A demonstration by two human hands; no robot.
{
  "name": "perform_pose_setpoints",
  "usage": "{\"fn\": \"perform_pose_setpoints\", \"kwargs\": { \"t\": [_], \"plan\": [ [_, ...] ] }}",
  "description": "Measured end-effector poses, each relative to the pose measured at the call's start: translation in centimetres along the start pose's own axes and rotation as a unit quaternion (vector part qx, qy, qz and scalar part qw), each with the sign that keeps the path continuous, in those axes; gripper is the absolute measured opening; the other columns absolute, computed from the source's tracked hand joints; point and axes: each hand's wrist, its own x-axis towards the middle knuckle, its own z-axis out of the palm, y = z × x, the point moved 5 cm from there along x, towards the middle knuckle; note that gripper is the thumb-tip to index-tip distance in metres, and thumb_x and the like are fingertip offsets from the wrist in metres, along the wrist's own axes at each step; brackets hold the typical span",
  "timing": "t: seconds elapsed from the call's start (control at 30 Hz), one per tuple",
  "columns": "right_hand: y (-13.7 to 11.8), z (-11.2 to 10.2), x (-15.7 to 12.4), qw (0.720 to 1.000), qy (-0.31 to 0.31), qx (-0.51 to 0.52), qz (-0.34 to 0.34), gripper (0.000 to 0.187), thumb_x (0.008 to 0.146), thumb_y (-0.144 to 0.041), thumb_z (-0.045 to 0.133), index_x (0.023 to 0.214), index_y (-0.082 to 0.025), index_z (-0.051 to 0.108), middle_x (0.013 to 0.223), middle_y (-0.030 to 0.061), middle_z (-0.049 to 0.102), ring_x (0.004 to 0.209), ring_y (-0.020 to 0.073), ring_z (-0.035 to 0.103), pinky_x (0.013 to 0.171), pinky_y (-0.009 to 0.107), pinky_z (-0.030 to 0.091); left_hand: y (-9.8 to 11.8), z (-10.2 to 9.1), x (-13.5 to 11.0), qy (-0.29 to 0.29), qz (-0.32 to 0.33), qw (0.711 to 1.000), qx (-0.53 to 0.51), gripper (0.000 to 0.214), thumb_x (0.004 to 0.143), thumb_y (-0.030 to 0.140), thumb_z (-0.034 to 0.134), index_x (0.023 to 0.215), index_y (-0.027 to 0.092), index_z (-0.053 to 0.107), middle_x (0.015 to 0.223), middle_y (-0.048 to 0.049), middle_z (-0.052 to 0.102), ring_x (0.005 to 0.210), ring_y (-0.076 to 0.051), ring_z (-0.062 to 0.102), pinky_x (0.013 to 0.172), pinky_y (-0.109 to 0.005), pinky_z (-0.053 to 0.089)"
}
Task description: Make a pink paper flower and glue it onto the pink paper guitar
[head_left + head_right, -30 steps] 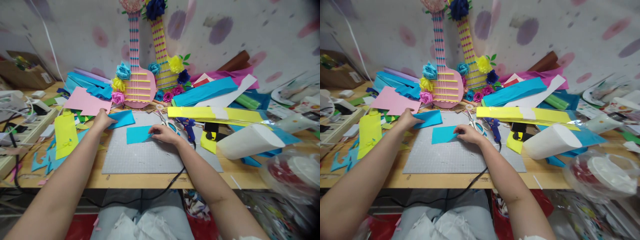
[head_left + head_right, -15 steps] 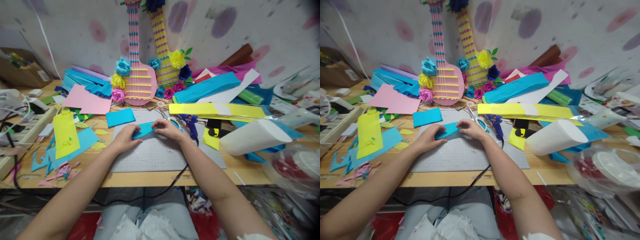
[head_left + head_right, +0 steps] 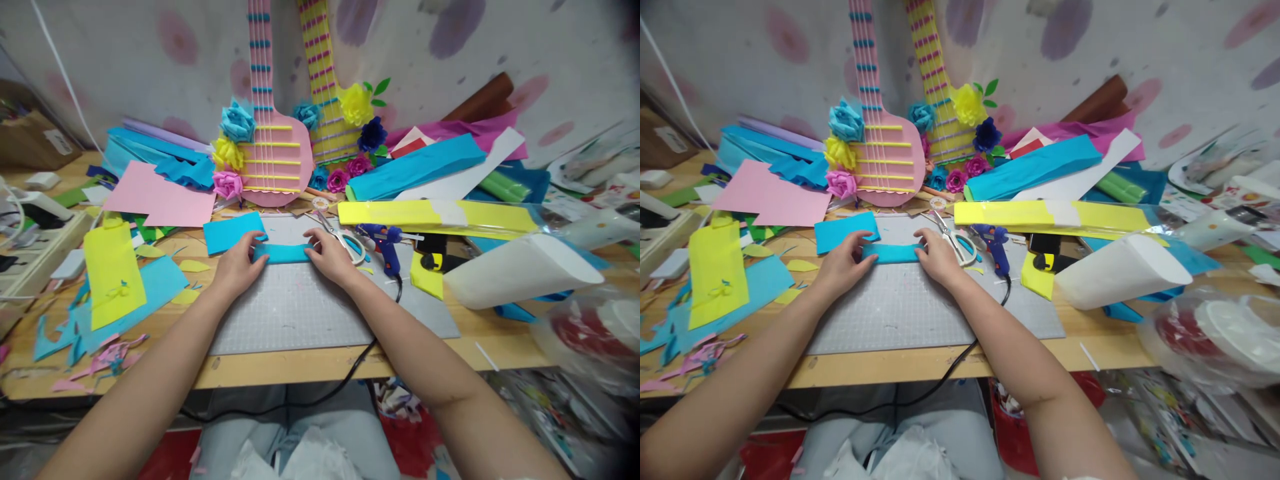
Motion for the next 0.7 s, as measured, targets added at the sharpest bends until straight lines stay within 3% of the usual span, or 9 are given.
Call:
{"fn": "perform_pose_setpoints", "kwargs": {
  "t": [0.2,0.4,0.7],
  "plan": [
    [-0.4,0.6,0.2,0.998,0.027,-0.047,-0.021,0.036,0.077,-0.015,0.052,0.113,-0.017,0.05,0.107,0.0097,0.051,0.082,0.0147,0.054,0.083,0.032,0.044,-0.2,-0.1,0.1,0.028,-0.005,0.999,-0.023,0.055,0.072,0.025,0.057,0.123,0.022,0.037,0.106,-0.0035,0.059,0.066,-0.012,0.055,0.064,-0.027,0.045],
    [-0.9,1.3,0.3,0.99,0.02,-0.135,-0.03,0.033,0.081,-0.015,0.049,0.114,-0.018,0.049,0.11,0.0112,0.048,0.093,0.0198,0.053,0.082,0.034,0.042,-0.6,0.1,-0.1,0.033,0.018,0.999,-0.011,0.055,0.073,0.021,0.055,0.123,0.022,0.035,0.105,-0.0043,0.057,0.069,-0.012,0.055,0.066,-0.028,0.045],
    [-1.3,1.8,0.4,0.967,0.003,-0.254,-0.005,0.018,0.086,-0.022,0.048,0.102,-0.015,0.052,0.104,0.0107,0.049,0.082,0.0191,0.051,0.071,0.031,0.037,-0.6,0.3,-0.3,0.031,-0.001,0.999,0.005,0.043,0.074,0.021,0.055,0.114,0.022,0.041,0.102,-0.0035,0.057,0.069,-0.013,0.056,0.063,-0.028,0.043]
  ]
}}
